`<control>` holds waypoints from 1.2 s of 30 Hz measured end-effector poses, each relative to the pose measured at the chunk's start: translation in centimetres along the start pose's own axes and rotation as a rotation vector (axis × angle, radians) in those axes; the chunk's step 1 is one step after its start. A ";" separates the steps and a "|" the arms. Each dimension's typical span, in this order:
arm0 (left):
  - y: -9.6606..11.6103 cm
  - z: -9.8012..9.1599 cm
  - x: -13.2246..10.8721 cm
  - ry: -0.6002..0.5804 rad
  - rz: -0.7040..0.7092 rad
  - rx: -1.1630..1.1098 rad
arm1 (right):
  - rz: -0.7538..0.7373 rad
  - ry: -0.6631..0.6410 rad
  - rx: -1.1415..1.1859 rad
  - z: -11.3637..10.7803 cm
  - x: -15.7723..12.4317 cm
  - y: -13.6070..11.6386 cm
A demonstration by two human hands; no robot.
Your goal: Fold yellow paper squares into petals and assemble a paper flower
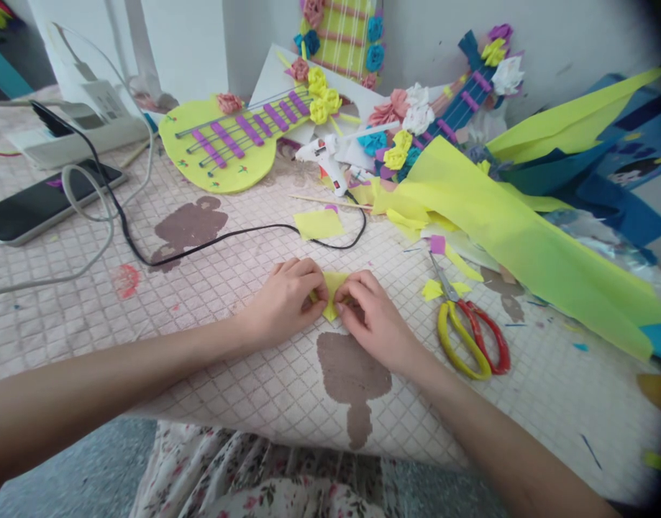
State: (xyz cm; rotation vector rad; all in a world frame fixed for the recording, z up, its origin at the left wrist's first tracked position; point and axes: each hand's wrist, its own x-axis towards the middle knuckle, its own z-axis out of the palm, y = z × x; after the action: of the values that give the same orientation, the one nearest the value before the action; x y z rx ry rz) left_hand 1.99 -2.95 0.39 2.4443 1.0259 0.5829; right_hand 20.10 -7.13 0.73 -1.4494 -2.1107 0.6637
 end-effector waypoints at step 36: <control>-1.7 -0.6 0.3 0.129 -0.032 -0.061 | 0.006 0.068 -0.063 0.6 0.0 0.1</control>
State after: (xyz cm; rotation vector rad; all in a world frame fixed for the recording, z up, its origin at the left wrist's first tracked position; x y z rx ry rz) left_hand 0.87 -1.52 0.03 2.3584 1.0788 0.7591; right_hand 19.76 -7.15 0.24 -1.4917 -2.0932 0.5467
